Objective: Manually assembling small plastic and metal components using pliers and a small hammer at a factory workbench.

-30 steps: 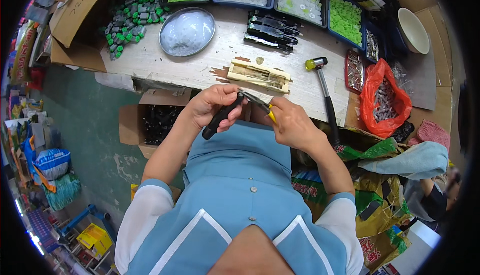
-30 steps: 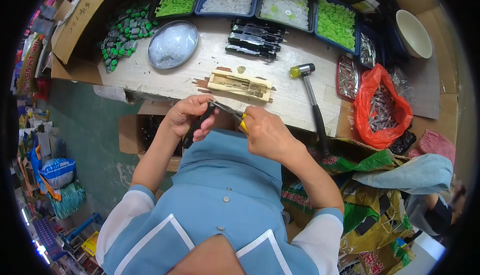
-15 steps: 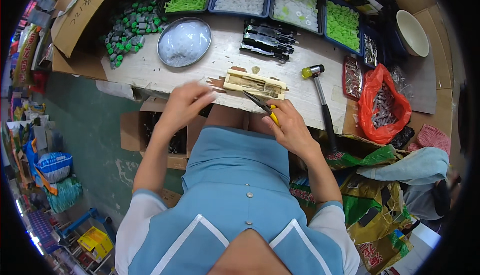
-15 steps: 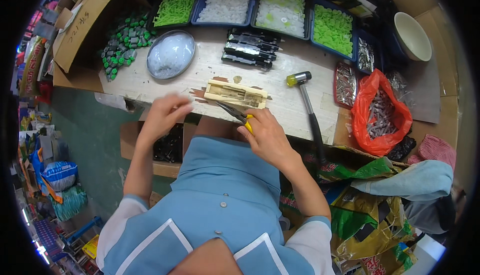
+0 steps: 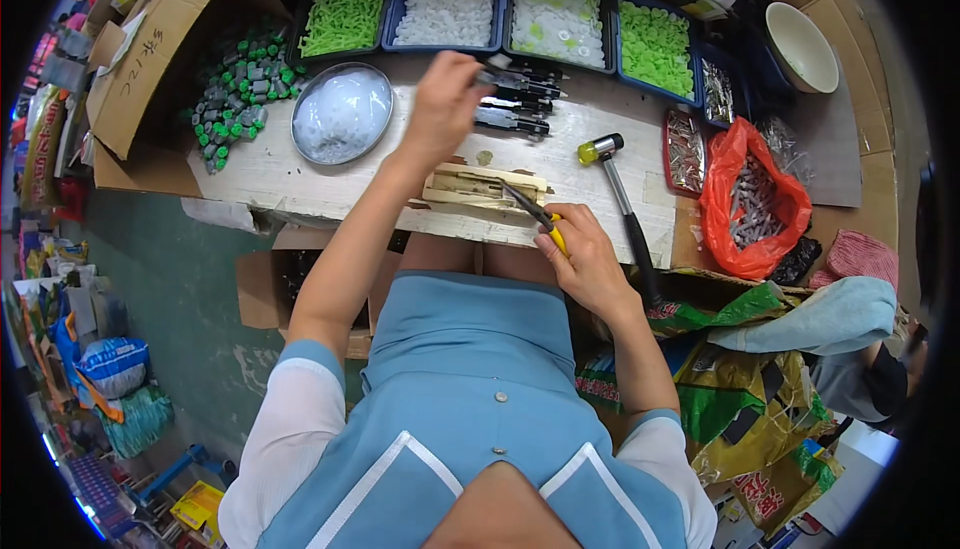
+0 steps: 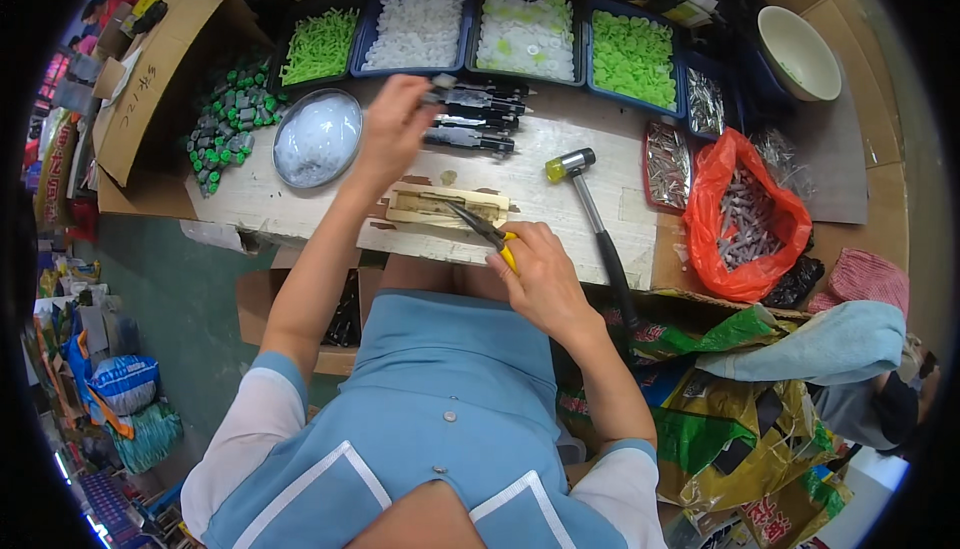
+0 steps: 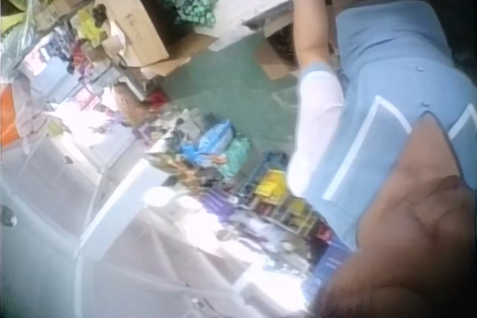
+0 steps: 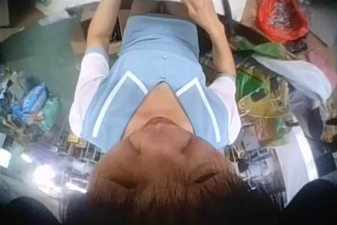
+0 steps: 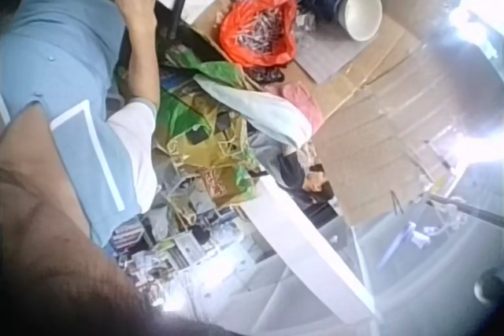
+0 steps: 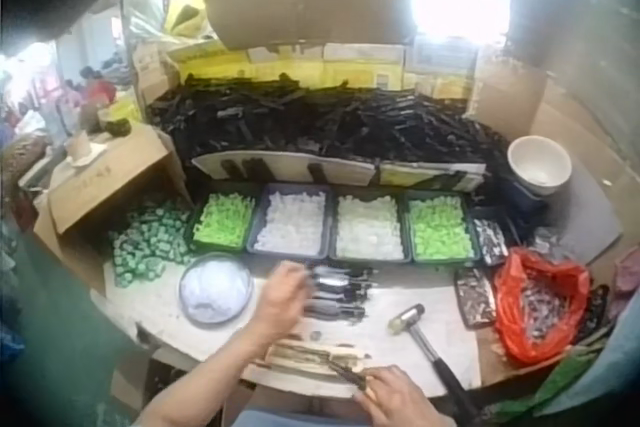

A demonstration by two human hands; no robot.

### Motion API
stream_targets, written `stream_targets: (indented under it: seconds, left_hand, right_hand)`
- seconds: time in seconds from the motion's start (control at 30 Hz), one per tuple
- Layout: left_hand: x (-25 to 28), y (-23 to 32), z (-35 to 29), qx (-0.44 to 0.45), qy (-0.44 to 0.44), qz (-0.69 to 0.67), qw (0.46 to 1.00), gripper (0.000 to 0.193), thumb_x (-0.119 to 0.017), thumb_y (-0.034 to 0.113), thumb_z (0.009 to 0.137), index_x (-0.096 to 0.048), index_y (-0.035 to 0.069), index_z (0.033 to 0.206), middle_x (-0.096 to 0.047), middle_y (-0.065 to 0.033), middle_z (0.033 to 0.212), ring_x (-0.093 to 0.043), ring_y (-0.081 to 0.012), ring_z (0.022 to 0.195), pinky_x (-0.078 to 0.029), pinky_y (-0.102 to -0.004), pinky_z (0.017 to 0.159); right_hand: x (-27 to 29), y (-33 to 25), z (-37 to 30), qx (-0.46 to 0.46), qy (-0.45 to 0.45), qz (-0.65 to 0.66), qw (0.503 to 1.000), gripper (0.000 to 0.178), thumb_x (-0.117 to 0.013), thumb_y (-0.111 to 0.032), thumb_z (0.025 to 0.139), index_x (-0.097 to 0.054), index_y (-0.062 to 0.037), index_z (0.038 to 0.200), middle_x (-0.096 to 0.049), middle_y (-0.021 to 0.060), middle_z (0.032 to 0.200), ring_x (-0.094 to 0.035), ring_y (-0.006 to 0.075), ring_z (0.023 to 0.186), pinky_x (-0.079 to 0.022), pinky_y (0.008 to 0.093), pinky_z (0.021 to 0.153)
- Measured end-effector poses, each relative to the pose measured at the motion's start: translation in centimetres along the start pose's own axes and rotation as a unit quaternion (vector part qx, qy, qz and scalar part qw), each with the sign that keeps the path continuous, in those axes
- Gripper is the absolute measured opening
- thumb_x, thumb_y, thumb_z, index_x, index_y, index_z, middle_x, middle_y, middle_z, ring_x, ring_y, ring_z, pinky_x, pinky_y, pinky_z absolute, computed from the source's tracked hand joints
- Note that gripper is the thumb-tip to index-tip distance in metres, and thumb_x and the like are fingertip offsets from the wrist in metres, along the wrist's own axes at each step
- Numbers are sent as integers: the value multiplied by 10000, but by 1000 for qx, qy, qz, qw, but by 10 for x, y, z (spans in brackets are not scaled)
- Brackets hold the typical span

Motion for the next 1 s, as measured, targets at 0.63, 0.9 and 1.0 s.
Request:
stream_targets:
  seconds: [0.63,0.9,1.0]
  left_hand:
    - [34,53,-101,198,-36,-188,961,252,-586,137,841,-561,-7,1046,-611,-112,808,-583,-169,674,-471,-266,609]
    - [38,69,-103,107,23,-84,990,248,-608,121,807,-580,6,1025,-631,-146,873,-617,-273,718,-480,-298,635]
    - [38,65,-106,185,-8,-81,979,260,-608,130,803,-569,13,1031,-631,-134,830,-604,-289,681,-474,-316,612]
  right_hand:
    - [-8,-30,17,28,-31,-2,999,226,-541,-144,843,-546,81,862,-529,184,1048,-494,327,944,-408,384,835]
    - [-10,-32,12,19,-56,-9,998,247,-540,-167,848,-548,80,854,-533,195,990,-505,326,917,-418,382,815]
    - [-13,-36,12,38,-53,-6,998,225,-560,-152,830,-544,72,806,-529,191,919,-519,332,847,-439,386,756]
Point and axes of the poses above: each hand's wrist, its own z-axis towards the middle knuckle, its own x-axis out of the back of the hand, y = z × x, the point moved 4 cm from there along z, towards the middle knuckle
